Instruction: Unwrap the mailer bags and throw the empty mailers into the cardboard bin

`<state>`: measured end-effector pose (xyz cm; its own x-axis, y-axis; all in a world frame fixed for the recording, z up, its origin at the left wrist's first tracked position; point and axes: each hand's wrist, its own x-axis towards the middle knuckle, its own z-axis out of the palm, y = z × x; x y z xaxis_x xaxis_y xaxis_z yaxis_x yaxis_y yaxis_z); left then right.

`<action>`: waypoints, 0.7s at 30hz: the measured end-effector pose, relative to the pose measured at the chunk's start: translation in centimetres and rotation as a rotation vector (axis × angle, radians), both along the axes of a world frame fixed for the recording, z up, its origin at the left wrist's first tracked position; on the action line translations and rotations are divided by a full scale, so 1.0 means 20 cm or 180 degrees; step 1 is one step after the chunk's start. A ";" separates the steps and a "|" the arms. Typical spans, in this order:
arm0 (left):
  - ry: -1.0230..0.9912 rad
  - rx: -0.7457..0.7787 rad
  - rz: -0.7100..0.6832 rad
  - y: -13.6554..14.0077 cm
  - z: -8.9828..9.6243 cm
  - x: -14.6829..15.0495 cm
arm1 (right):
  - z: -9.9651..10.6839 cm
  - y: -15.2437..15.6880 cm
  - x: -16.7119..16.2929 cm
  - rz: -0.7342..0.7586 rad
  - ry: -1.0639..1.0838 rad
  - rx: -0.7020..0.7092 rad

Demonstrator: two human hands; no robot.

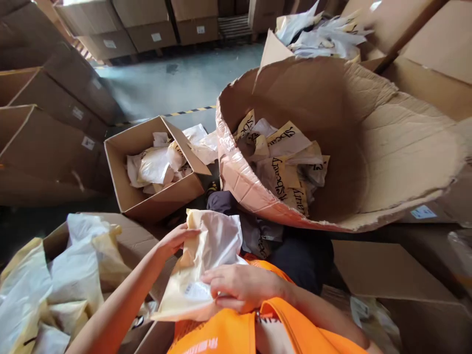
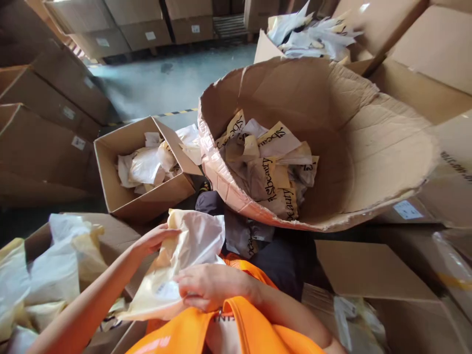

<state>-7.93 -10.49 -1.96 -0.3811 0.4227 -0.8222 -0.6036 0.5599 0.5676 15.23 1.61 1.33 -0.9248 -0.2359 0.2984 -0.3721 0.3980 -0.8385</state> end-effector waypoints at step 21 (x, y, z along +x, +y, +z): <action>-0.1555 0.3137 0.1592 -0.21 0.07 0.01 | -0.22 0.43 0.53 -0.3056 -0.1435 0.0195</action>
<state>-7.73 -14.61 -0.58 -0.4207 0.8440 -0.3328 -0.8999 -0.3417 0.2709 25.79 10.28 -3.15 -0.7535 0.6488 -0.1060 0.4607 0.4061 -0.7892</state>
